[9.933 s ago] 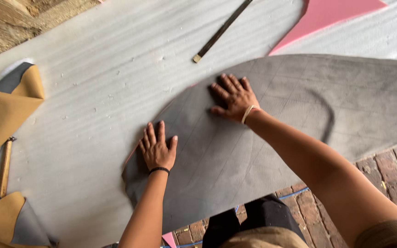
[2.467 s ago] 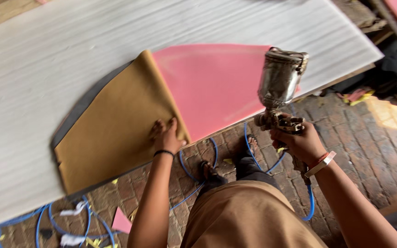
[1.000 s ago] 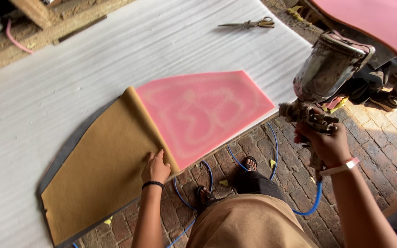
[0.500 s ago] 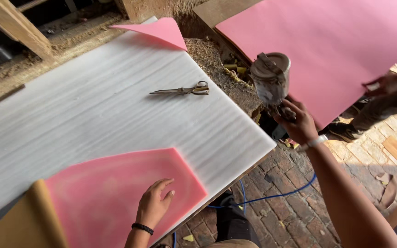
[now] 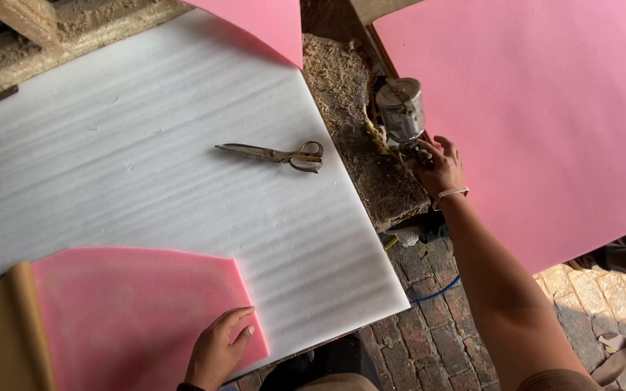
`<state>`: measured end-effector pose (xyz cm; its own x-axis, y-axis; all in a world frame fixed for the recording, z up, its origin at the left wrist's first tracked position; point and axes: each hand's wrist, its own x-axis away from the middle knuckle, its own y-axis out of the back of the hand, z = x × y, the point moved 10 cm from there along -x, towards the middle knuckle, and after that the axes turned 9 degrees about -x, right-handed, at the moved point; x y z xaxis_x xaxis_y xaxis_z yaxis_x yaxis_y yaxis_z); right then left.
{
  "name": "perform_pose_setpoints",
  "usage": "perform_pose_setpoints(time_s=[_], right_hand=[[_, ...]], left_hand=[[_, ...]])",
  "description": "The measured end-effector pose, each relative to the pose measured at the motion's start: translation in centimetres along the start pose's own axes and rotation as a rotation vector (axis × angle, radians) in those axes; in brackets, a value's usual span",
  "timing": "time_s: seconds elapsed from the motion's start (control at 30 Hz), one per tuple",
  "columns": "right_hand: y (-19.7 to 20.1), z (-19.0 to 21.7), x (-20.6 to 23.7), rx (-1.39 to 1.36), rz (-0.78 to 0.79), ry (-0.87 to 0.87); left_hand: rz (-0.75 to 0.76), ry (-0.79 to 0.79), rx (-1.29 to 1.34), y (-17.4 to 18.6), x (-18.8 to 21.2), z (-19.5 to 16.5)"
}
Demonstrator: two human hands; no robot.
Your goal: The person lays a gray fabric panel over a curved pink foam sheet on the work table and smooths it flat by hand. They lift the fabric, apply spray adhesive to the foam with a spray gun, reposition and press the fabric down, then peel the fabric and foam apart and handle a black fabric piece on the floor.
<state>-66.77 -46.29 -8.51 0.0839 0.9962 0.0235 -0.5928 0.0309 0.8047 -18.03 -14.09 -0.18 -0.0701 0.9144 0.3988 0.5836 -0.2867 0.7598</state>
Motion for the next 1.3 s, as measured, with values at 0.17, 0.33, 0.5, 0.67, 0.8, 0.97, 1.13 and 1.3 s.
perform_pose_setpoints(time_s=[0.17, 0.33, 0.5, 0.67, 0.8, 0.97, 1.13, 1.3], right_hand=[[0.7, 0.2, 0.5, -0.055, -0.077, 0.107], [1.6, 1.6, 4.1, -0.387, -0.353, -0.065], [-4.1, 15.1, 13.5, -0.584, -0.351, 0.123], [-13.3, 31.4, 23.0, -0.756, 0.033, 0.241], [-19.0, 41.5, 28.5, -0.789, 0.281, 0.315], [-26.4, 49.2, 34.1, -0.766, 0.463, 0.194], [-31.7, 56.0, 43.1, -0.764, 0.418, 0.161], [-36.8, 63.3, 51.1, -0.747, 0.637, 0.098]], left_hand=[[-0.004, 0.015, 0.016, -0.2, -0.2, 0.6], [-0.081, 0.084, 0.002, 1.2, 0.6, 3.5], [-0.314, 0.151, -0.029, 5.7, 3.0, 10.0], [-0.586, 0.310, -0.018, 12.0, 8.6, 21.4], [-0.675, 0.504, -0.074, 16.6, 13.9, 34.3], [-0.779, 0.660, -0.129, 23.5, 19.7, 54.5], [-0.886, 0.706, -0.358, 29.7, 23.6, 70.3], [-0.824, 0.763, -0.245, 32.8, 26.2, 79.0]])
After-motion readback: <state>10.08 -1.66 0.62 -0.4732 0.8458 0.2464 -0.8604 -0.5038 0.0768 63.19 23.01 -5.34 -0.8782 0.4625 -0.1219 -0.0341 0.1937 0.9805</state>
